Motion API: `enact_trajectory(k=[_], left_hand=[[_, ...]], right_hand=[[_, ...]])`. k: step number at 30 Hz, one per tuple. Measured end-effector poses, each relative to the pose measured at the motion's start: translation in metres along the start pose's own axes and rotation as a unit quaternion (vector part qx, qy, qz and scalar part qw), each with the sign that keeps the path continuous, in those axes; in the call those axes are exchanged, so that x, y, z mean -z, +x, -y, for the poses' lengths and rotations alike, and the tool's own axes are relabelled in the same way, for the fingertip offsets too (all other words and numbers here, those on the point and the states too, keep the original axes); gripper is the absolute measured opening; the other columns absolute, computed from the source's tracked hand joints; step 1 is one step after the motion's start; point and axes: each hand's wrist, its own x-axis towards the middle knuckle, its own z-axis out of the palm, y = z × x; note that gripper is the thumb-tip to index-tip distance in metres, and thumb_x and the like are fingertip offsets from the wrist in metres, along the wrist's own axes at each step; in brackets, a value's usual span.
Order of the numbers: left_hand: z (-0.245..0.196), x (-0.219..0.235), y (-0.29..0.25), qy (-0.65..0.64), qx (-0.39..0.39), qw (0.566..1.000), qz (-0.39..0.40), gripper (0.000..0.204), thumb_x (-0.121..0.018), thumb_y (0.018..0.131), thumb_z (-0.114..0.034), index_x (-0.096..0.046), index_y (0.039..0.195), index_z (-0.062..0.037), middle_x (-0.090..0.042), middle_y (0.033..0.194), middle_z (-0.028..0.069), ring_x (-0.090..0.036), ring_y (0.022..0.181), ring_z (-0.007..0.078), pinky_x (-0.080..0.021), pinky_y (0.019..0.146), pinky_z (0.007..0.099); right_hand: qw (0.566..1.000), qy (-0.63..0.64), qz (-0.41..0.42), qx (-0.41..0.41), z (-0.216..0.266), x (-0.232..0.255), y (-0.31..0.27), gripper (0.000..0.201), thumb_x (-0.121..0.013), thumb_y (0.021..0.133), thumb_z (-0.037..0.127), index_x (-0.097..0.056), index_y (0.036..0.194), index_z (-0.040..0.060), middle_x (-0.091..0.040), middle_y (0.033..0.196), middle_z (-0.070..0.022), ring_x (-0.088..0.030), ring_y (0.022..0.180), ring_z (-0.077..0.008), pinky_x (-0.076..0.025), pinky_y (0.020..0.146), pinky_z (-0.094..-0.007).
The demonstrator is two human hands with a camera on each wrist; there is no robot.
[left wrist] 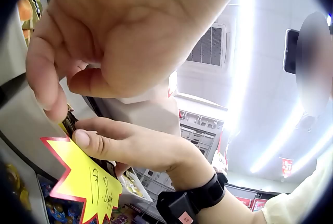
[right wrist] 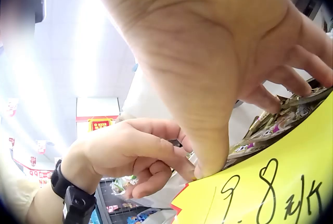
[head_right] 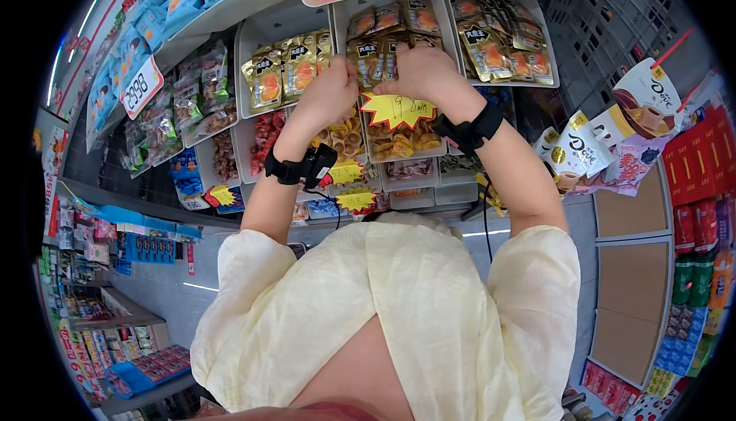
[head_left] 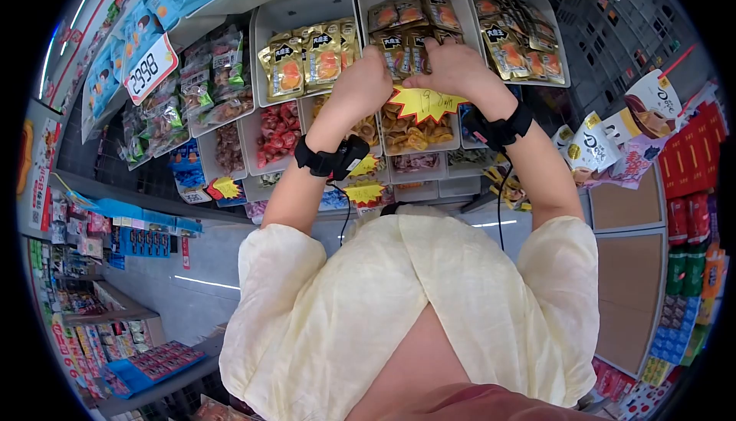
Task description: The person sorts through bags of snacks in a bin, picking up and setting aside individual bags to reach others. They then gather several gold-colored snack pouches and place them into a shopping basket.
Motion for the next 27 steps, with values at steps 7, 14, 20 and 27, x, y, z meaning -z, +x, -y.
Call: enact_trajectory(k=[7,14,20,27], left_hand=[[0.005,0.013,-0.011,0.001,-0.062,0.998,-0.029,0.019,-0.049,0.087,-0.012,-0.048,0.102,-0.0006,-0.063,0.078,0.0211,-0.064,0.065,0.0347,-0.049,0.066,0.0443],[0.009,0.005,-0.001,0.003,-0.088,0.994,0.073,0.018,-0.047,0.087,-0.010,-0.047,0.103,-0.0014,-0.065,0.082,0.0168,-0.064,0.056,0.0257,-0.050,0.057,0.0398],[0.008,0.001,0.019,-0.286,-0.043,0.954,0.081,0.026,-0.041,0.083,-0.001,-0.040,0.108,0.0045,-0.064,0.092,0.0236,-0.064,0.054,0.0207,-0.050,0.044,0.0318],[0.014,0.003,0.030,-0.475,-0.075,0.871,0.098,0.025,-0.038,0.083,0.003,-0.036,0.108,0.0045,-0.062,0.110,0.0271,-0.065,0.058,0.0222,-0.053,0.046,0.0293]], right_hand=[[0.997,-0.047,-0.031,0.058,-0.003,-0.007,0.006,0.074,-0.061,0.082,0.057,-0.050,0.123,-0.0028,-0.065,0.090,-0.0265,-0.065,0.085,-0.0390,-0.054,0.074,-0.0436],[0.987,-0.031,-0.100,0.125,-0.018,-0.010,0.014,0.060,-0.061,0.086,0.045,-0.049,0.126,0.0021,-0.064,0.072,-0.0223,-0.065,0.075,-0.0383,-0.052,0.067,-0.0446],[0.988,0.008,-0.122,0.090,-0.007,0.002,0.006,0.050,-0.062,0.086,0.029,-0.048,0.128,0.0037,-0.066,0.084,-0.0215,-0.065,0.078,-0.0379,-0.052,0.065,-0.0433],[0.957,-0.051,-0.261,0.115,-0.025,-0.011,0.017,0.041,-0.062,0.080,0.014,-0.060,0.121,0.0168,-0.067,0.079,-0.0152,-0.066,0.074,-0.0303,-0.052,0.059,-0.0405]])
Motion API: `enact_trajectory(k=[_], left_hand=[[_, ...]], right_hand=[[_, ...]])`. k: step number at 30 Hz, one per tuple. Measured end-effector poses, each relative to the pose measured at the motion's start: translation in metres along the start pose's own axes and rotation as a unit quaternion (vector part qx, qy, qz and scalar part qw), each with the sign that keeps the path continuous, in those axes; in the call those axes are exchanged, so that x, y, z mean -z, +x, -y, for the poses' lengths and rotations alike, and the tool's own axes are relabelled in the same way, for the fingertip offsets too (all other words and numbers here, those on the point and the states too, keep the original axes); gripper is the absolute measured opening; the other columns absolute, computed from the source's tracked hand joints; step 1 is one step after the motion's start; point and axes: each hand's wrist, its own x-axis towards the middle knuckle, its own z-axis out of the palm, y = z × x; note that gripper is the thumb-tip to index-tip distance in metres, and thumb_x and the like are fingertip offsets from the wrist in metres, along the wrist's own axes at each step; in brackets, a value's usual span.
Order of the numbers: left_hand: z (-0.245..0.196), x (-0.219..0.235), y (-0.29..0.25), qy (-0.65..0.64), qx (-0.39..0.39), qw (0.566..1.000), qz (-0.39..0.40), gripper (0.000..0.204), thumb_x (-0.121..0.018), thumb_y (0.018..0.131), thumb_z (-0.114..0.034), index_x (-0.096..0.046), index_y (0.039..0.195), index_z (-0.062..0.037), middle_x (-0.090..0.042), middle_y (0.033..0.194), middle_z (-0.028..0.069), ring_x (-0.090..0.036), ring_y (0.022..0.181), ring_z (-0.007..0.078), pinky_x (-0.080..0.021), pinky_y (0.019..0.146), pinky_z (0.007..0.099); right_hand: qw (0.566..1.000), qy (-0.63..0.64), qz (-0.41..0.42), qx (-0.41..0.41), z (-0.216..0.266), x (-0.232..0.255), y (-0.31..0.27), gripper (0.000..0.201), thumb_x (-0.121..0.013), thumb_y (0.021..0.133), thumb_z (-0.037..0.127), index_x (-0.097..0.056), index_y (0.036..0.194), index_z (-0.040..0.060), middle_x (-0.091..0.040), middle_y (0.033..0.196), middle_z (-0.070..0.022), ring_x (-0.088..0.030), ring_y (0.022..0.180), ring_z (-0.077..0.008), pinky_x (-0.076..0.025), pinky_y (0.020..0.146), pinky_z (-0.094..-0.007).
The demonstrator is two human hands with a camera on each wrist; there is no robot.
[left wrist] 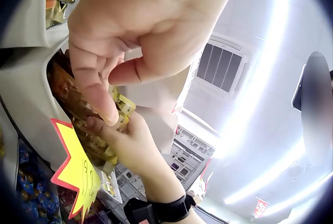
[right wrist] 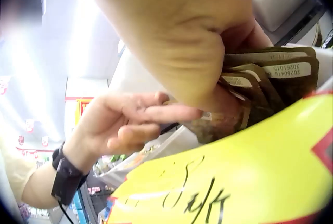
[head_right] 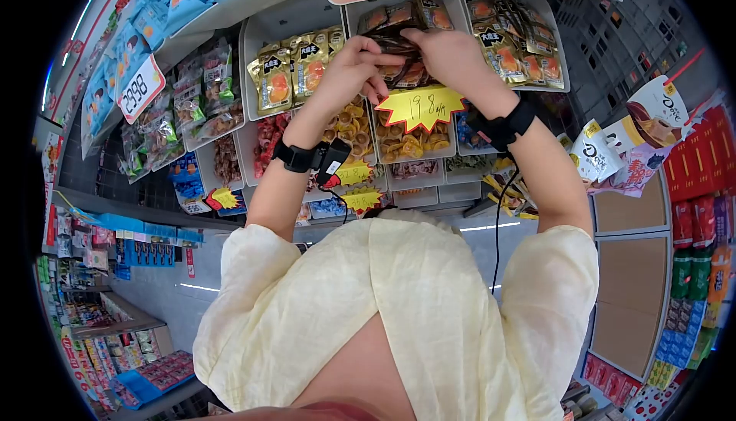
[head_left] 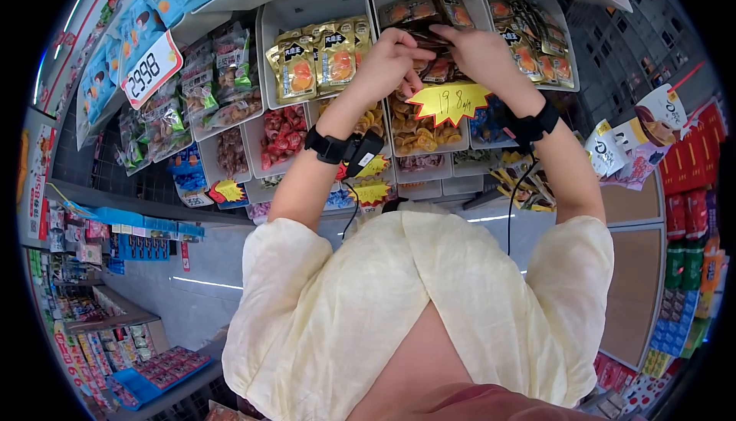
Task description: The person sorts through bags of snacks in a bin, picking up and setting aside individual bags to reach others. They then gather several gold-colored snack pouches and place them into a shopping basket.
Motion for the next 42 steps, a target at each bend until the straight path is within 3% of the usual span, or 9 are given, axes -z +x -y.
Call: enact_trajectory(k=[9,16,24,28,29,32,36,39,42], left_hand=[[0.000,0.007,-0.021,-0.362,0.133,0.910,0.150,0.060,-0.049,0.097,-0.043,-0.036,0.133,0.0031,-0.054,0.125,0.0225,-0.059,0.112,0.0325,-0.050,0.097,0.0420],[-0.004,-0.013,-0.024,-0.435,0.072,0.896,-0.051,0.036,-0.064,0.092,-0.029,-0.056,0.119,-0.0066,-0.064,0.111,0.0085,-0.063,0.101,0.0205,-0.053,0.087,0.0385],[0.018,-0.021,-0.012,-0.425,0.126,0.887,-0.132,0.016,-0.064,0.085,-0.009,-0.065,0.099,-0.0016,-0.066,0.097,0.0093,-0.065,0.082,0.0193,-0.055,0.072,0.0345],[-0.004,-0.018,-0.022,-0.393,0.049,0.910,-0.121,0.026,-0.061,0.085,-0.007,-0.058,0.109,0.0021,-0.065,0.099,0.0109,-0.068,0.084,0.0223,-0.058,0.073,0.0364],[-0.007,-0.015,-0.023,-0.396,0.053,0.910,-0.107,0.030,-0.062,0.084,-0.005,-0.056,0.113,0.0012,-0.065,0.100,0.0108,-0.068,0.089,0.0221,-0.058,0.077,0.0369],[-0.002,-0.016,-0.025,-0.416,0.034,0.900,-0.128,0.029,-0.064,0.084,-0.004,-0.057,0.112,-0.0003,-0.065,0.100,0.0104,-0.067,0.089,0.0210,-0.058,0.077,0.0362],[0.003,-0.005,-0.037,-0.369,0.008,0.921,-0.123,0.027,-0.063,0.084,-0.002,-0.057,0.111,-0.0013,-0.065,0.101,0.0095,-0.067,0.088,0.0211,-0.058,0.076,0.0356],[0.004,0.009,-0.048,-0.443,0.058,0.881,-0.154,0.025,-0.062,0.086,-0.007,-0.057,0.109,0.0004,-0.065,0.102,0.0128,-0.067,0.092,0.0244,-0.057,0.083,0.0388],[-0.003,0.022,-0.060,-0.451,0.058,0.872,-0.179,0.027,-0.062,0.087,-0.012,-0.056,0.109,0.0022,-0.064,0.104,0.0149,-0.066,0.094,0.0268,-0.056,0.085,0.0412]], right_hand=[[0.996,0.071,0.017,-0.049,0.024,0.062,-0.011,0.046,-0.060,0.081,0.009,-0.057,0.126,0.0194,-0.067,0.098,-0.0116,-0.065,0.078,-0.0290,-0.052,0.066,-0.0350],[0.991,0.007,-0.104,0.087,0.053,0.029,-0.032,0.034,-0.057,0.080,0.013,-0.055,0.114,0.0123,-0.060,0.127,-0.0038,-0.063,0.104,-0.0304,-0.054,0.079,-0.0376],[0.953,0.273,0.010,0.133,0.057,0.053,-0.027,0.038,-0.073,0.074,0.021,-0.060,0.108,0.0081,-0.061,0.121,-0.0109,-0.054,0.115,-0.0324,-0.043,0.095,-0.0419],[0.964,0.237,-0.093,-0.076,0.037,0.047,-0.010,0.053,-0.066,0.085,0.032,-0.051,0.125,0.0009,-0.057,0.123,-0.0182,-0.055,0.109,-0.0334,-0.041,0.097,-0.0397],[0.908,0.382,-0.008,-0.174,0.039,0.042,-0.008,0.056,-0.062,0.090,0.028,-0.043,0.133,-0.0034,-0.054,0.126,-0.0224,-0.056,0.106,-0.0333,-0.042,0.095,-0.0386],[0.841,0.499,0.010,-0.209,0.058,0.022,-0.006,0.054,-0.058,0.092,0.021,-0.040,0.135,-0.0059,-0.052,0.128,-0.0253,-0.056,0.110,-0.0339,-0.043,0.095,-0.0393],[0.893,0.441,0.014,-0.083,0.076,0.023,-0.008,0.047,-0.054,0.094,0.021,-0.044,0.135,-0.0011,-0.054,0.128,-0.0239,-0.055,0.116,-0.0337,-0.043,0.098,-0.0385],[0.863,0.457,0.066,-0.204,0.040,0.027,0.006,0.049,-0.051,0.096,0.034,-0.050,0.130,-0.0012,-0.062,0.117,-0.0215,-0.059,0.110,-0.0321,-0.046,0.092,-0.0365],[0.921,0.250,0.177,-0.242,-0.015,0.013,0.013,0.061,-0.058,0.089,0.042,-0.051,0.127,-0.0056,-0.062,0.117,-0.0214,-0.061,0.105,-0.0312,-0.048,0.088,-0.0378]])
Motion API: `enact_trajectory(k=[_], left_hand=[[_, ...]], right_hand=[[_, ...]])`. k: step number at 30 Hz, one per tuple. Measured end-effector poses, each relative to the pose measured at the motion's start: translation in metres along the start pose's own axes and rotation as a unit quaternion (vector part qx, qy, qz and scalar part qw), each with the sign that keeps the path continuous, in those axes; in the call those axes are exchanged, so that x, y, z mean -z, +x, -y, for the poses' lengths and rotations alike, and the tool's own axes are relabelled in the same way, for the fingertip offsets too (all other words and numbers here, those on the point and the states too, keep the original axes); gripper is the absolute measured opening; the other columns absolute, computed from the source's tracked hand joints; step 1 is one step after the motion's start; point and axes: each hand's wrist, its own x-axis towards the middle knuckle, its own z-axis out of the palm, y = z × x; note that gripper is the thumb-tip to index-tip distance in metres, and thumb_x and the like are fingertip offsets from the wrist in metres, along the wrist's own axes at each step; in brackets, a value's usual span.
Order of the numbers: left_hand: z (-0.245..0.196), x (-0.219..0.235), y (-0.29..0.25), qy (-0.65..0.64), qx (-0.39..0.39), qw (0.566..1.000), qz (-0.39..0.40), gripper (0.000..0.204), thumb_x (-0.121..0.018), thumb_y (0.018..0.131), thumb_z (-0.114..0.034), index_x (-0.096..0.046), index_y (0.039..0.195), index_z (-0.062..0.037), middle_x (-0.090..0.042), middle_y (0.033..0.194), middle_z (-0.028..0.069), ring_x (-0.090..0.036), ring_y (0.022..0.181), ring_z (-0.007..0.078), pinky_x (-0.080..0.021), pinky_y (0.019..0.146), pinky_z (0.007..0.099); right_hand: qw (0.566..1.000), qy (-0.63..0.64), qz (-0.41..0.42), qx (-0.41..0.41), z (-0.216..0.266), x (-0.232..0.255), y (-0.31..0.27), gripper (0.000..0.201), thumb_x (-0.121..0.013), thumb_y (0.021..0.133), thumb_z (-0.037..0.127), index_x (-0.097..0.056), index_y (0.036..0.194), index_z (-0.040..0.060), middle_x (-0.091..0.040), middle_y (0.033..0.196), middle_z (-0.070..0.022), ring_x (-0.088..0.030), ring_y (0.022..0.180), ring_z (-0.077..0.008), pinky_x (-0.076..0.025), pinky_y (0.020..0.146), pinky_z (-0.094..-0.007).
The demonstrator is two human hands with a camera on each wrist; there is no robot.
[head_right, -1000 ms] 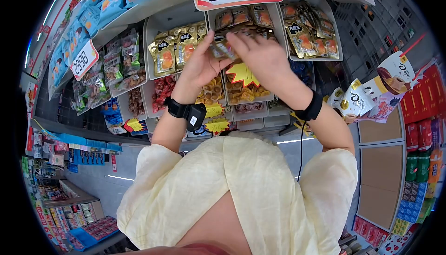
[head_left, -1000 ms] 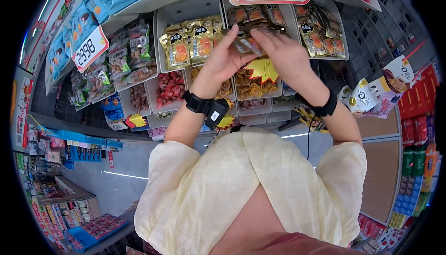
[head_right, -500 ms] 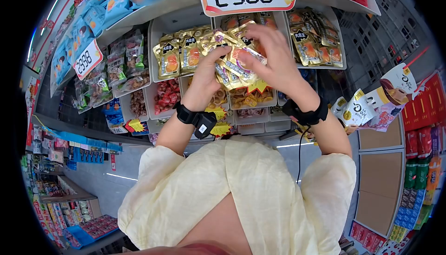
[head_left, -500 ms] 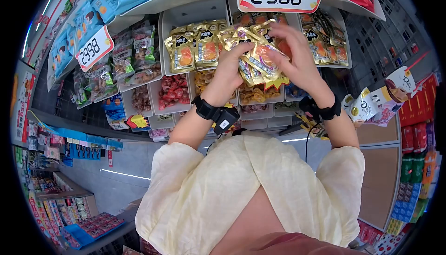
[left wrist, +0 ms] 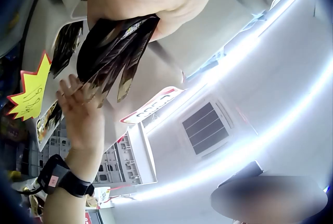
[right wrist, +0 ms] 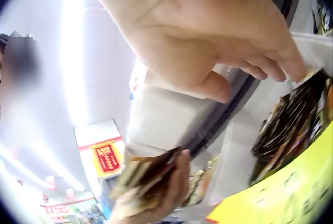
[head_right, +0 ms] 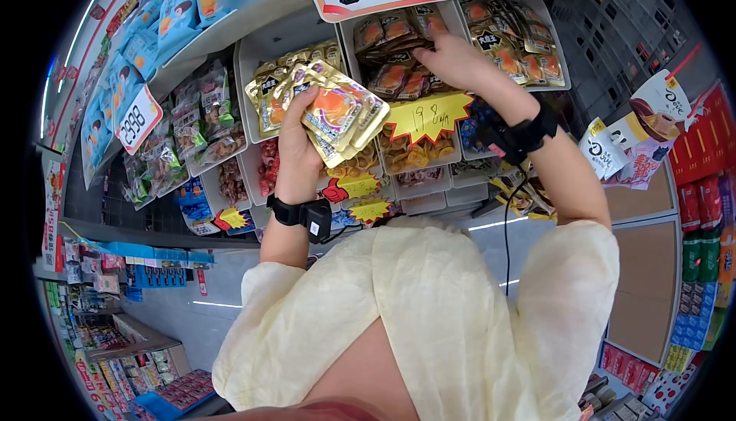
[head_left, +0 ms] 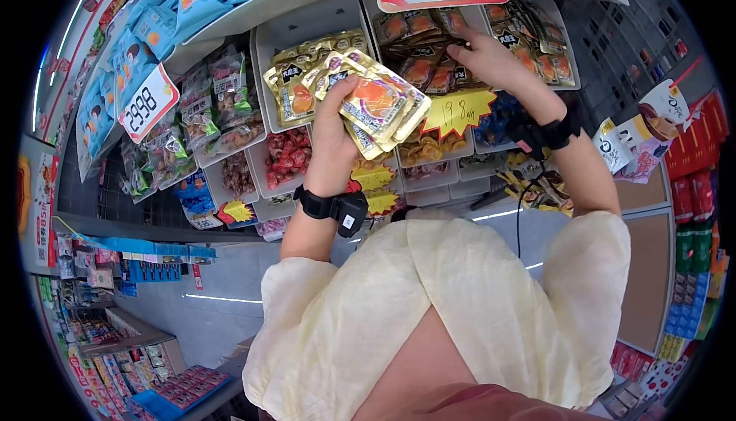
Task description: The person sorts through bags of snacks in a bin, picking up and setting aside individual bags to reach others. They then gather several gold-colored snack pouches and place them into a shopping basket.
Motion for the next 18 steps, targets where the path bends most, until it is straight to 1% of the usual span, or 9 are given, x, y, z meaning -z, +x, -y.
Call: enact_trajectory(k=[2,3,6,9,12,15,18], left_hand=[[-0.004,0.008,0.002,0.006,-0.007,1.000,0.010,0.027,-0.062,0.087,-0.012,-0.056,0.109,0.0023,-0.065,0.105,0.0150,-0.066,0.094,0.0266,-0.056,0.085,0.0404],[-0.005,0.009,0.002,0.001,-0.002,1.000,0.007,0.025,-0.063,0.087,-0.012,-0.057,0.107,0.0016,-0.065,0.104,0.0148,-0.066,0.094,0.0265,-0.056,0.086,0.0408],[-0.008,0.012,0.000,-0.010,0.005,1.000,-0.001,0.021,-0.064,0.086,-0.010,-0.058,0.104,0.0003,-0.066,0.102,0.0145,-0.067,0.093,0.0262,-0.055,0.086,0.0414],[-0.008,0.016,-0.001,-0.011,0.004,1.000,-0.009,0.023,-0.064,0.087,-0.011,-0.058,0.106,0.0005,-0.066,0.103,0.0148,-0.066,0.094,0.0262,-0.055,0.087,0.0411],[-0.007,0.024,0.001,-0.013,0.009,1.000,0.001,0.026,-0.062,0.088,-0.011,-0.056,0.109,0.0021,-0.064,0.106,0.0148,-0.065,0.097,0.0266,-0.054,0.088,0.0407],[-0.007,0.024,-0.002,-0.014,0.012,1.000,-0.001,0.027,-0.063,0.087,-0.011,-0.056,0.110,0.0014,-0.065,0.106,0.0148,-0.065,0.096,0.0266,-0.054,0.088,0.0413],[-0.005,0.025,0.000,-0.020,0.015,1.000,0.002,0.027,-0.063,0.087,-0.011,-0.057,0.111,0.0010,-0.065,0.106,0.0145,-0.065,0.096,0.0263,-0.054,0.088,0.0408]], right_hand=[[0.995,0.019,0.035,-0.088,-0.011,-0.005,0.008,0.065,-0.061,0.085,0.046,-0.053,0.124,-0.0053,-0.062,0.116,-0.0212,-0.063,0.101,-0.0307,-0.048,0.086,-0.0372],[0.990,0.029,0.052,-0.131,-0.007,-0.005,0.007,0.067,-0.062,0.084,0.049,-0.054,0.123,-0.0051,-0.062,0.116,-0.0210,-0.063,0.099,-0.0304,-0.049,0.084,-0.0369],[0.977,0.047,0.108,-0.179,0.011,0.000,0.010,0.063,-0.066,0.081,0.050,-0.060,0.110,-0.0052,-0.062,0.094,-0.0153,-0.059,0.085,-0.0212,-0.047,0.074,-0.0333],[0.952,0.134,0.123,-0.248,0.009,-0.002,0.011,0.061,-0.067,0.080,0.055,-0.060,0.101,-0.0021,-0.055,0.085,-0.0087,-0.053,0.078,-0.0184,-0.046,0.066,-0.0341],[0.954,0.138,0.097,-0.248,0.005,-0.012,0.020,0.062,-0.068,0.079,0.057,-0.059,0.105,0.0012,-0.052,0.089,-0.0048,-0.052,0.081,-0.0171,-0.046,0.064,-0.0328],[0.940,0.214,0.114,-0.238,0.011,-0.017,0.018,0.061,-0.068,0.082,0.052,-0.058,0.119,0.0051,-0.057,0.113,-0.0091,-0.056,0.097,-0.0211,-0.051,0.071,-0.0365],[0.927,0.255,0.081,-0.262,0.024,-0.021,0.018,0.060,-0.070,0.081,0.050,-0.057,0.121,0.0068,-0.057,0.115,-0.0100,-0.056,0.104,-0.0234,-0.053,0.077,-0.0415]])
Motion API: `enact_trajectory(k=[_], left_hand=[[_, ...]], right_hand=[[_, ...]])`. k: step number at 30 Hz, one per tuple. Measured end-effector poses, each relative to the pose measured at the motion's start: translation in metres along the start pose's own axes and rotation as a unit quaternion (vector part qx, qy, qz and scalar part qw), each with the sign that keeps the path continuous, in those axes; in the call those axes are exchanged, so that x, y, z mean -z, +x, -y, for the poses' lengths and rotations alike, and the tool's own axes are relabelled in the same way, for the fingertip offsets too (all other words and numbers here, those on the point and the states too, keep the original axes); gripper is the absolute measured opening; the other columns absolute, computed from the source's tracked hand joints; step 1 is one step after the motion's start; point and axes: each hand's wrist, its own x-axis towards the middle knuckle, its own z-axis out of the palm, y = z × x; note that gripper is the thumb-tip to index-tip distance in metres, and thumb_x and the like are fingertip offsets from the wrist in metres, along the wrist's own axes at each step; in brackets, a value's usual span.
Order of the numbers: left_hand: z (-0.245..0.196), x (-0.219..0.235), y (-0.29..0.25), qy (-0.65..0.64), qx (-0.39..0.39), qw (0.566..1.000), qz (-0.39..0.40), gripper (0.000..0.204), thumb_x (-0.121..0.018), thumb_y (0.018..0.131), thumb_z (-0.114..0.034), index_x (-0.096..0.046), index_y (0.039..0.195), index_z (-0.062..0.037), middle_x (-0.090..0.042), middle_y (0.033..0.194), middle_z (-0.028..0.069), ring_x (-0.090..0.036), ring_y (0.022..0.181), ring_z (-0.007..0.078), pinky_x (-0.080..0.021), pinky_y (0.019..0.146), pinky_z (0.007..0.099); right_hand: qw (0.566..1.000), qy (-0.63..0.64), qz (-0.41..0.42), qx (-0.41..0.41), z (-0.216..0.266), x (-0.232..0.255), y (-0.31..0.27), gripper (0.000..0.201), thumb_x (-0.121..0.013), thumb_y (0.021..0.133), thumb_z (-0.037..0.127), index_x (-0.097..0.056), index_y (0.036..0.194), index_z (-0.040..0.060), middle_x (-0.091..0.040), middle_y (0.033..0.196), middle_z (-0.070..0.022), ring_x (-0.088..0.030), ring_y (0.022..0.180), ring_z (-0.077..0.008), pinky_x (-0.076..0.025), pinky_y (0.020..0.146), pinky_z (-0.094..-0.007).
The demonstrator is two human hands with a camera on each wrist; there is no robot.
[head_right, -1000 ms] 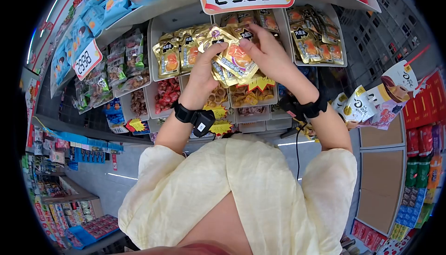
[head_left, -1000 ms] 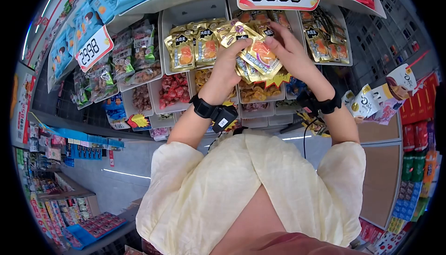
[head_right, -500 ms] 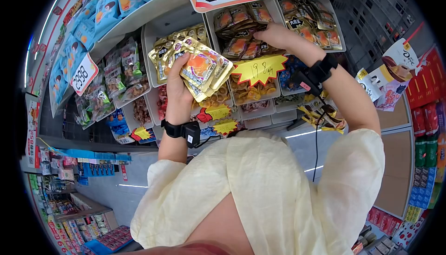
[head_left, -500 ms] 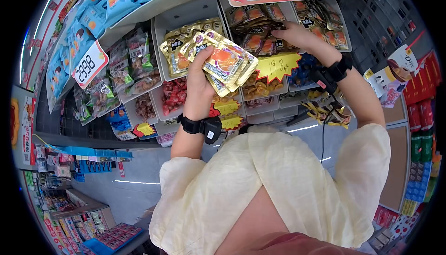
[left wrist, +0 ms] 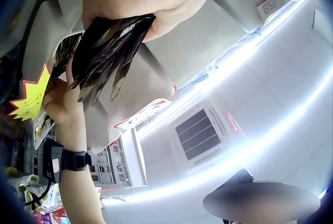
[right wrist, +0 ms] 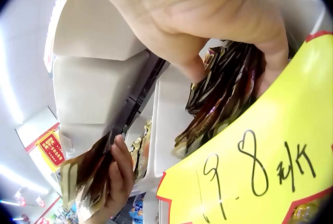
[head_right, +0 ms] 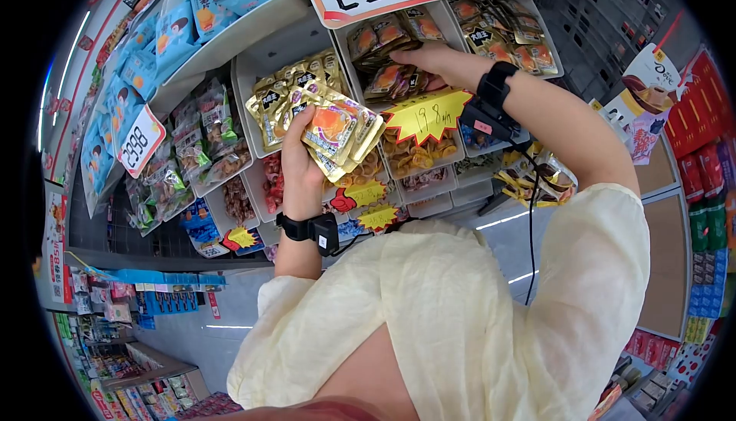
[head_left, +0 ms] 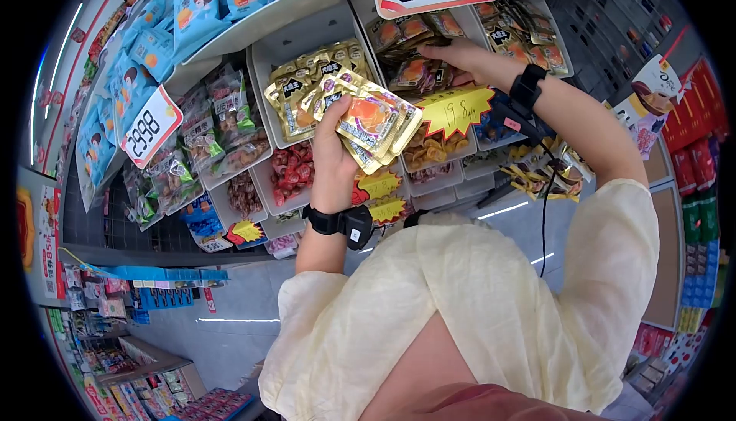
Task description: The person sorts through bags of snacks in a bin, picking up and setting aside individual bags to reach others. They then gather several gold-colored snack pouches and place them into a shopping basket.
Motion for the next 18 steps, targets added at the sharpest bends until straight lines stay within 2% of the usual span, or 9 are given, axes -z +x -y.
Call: enact_trajectory(k=[1,4,5,8,9,12,13,16,18], left_hand=[[0.002,-0.001,0.001,-0.003,0.001,1.000,0.000,0.026,-0.063,0.088,-0.011,-0.057,0.110,0.0009,-0.065,0.107,0.0141,-0.065,0.096,0.0261,-0.054,0.088,0.0408],[0.008,-0.003,0.006,-0.013,0.017,1.000,0.011,0.026,-0.063,0.088,-0.010,-0.057,0.110,0.0009,-0.065,0.106,0.0140,-0.065,0.096,0.0262,-0.054,0.088,0.0406],[0.011,-0.005,0.007,-0.014,0.019,1.000,0.012,0.026,-0.063,0.087,-0.010,-0.057,0.110,0.0012,-0.066,0.105,0.0147,-0.066,0.095,0.0264,-0.054,0.087,0.0406],[0.017,-0.009,0.006,-0.010,0.023,1.000,0.019,0.026,-0.064,0.087,-0.010,-0.058,0.110,0.0015,-0.066,0.104,0.0151,-0.066,0.094,0.0265,-0.054,0.087,0.0407],[0.018,-0.009,0.006,-0.008,0.024,1.000,0.019,0.026,-0.064,0.087,-0.009,-0.058,0.110,0.0014,-0.066,0.104,0.0150,-0.066,0.094,0.0265,-0.054,0.087,0.0407],[0.014,-0.012,0.004,0.002,0.025,0.999,0.026,0.026,-0.064,0.087,-0.009,-0.058,0.110,0.0011,-0.066,0.105,0.0151,-0.066,0.096,0.0263,-0.054,0.088,0.0407],[0.012,-0.013,0.003,0.002,0.029,0.999,0.023,0.026,-0.064,0.086,-0.009,-0.058,0.110,0.0011,-0.066,0.105,0.0151,-0.065,0.096,0.0263,-0.054,0.088,0.0407],[0.011,-0.011,0.009,0.002,0.032,0.999,0.032,0.026,-0.063,0.087,-0.009,-0.058,0.110,0.0009,-0.066,0.106,0.0148,-0.065,0.096,0.0261,-0.054,0.088,0.0411],[0.014,-0.015,0.010,0.001,0.032,0.999,0.031,0.025,-0.063,0.087,-0.010,-0.057,0.110,0.0004,-0.065,0.106,0.0139,-0.065,0.097,0.0259,-0.054,0.089,0.0418]], right_hand=[[0.999,0.027,0.013,0.015,0.004,-0.002,-0.004,0.069,-0.073,0.079,0.048,-0.053,0.123,-0.0013,-0.055,0.120,-0.0137,-0.056,0.110,-0.0251,-0.054,0.079,-0.0441],[0.999,-0.018,0.026,0.011,-0.005,-0.012,0.026,0.080,-0.078,0.075,0.046,-0.047,0.122,-0.0120,-0.053,0.120,-0.0172,-0.058,0.105,-0.0248,-0.056,0.073,-0.0400],[0.995,-0.060,-0.081,0.023,-0.011,-0.023,0.033,0.080,-0.083,0.070,0.042,-0.049,0.111,-0.0173,-0.054,0.112,-0.0179,-0.060,0.092,-0.0227,-0.056,0.064,-0.0350],[0.997,-0.029,-0.073,0.010,-0.018,-0.021,0.042,0.064,-0.085,0.067,0.036,-0.055,0.096,-0.0124,-0.057,0.095,-0.0124,-0.059,0.079,-0.0187,-0.054,0.060,-0.0313],[0.999,0.020,-0.040,0.030,-0.017,-0.017,0.038,0.041,-0.080,0.072,0.027,-0.058,0.085,-0.0042,-0.055,0.079,-0.0048,-0.055,0.070,-0.0149,-0.053,0.059,-0.0297],[0.980,0.199,0.028,0.012,-0.017,-0.006,0.025,0.024,-0.075,0.077,0.019,-0.060,0.085,0.0016,-0.051,0.071,0.0000,-0.052,0.066,-0.0137,-0.054,0.062,-0.0292],[0.977,0.212,0.032,-0.016,-0.018,-0.006,0.028,0.016,-0.070,0.082,0.017,-0.061,0.088,0.0057,-0.050,0.073,0.0000,-0.050,0.064,-0.0140,-0.057,0.066,-0.0318],[0.978,0.201,0.051,-0.036,-0.017,-0.010,0.019,0.018,-0.067,0.084,0.021,-0.060,0.090,0.0056,-0.053,0.076,-0.0013,-0.054,0.069,-0.0150,-0.058,0.071,-0.0340],[0.978,0.206,0.035,-0.005,-0.010,-0.017,0.008,0.020,-0.066,0.084,0.024,-0.060,0.094,0.0080,-0.058,0.085,-0.0006,-0.057,0.075,-0.0149,-0.056,0.069,-0.0315]])
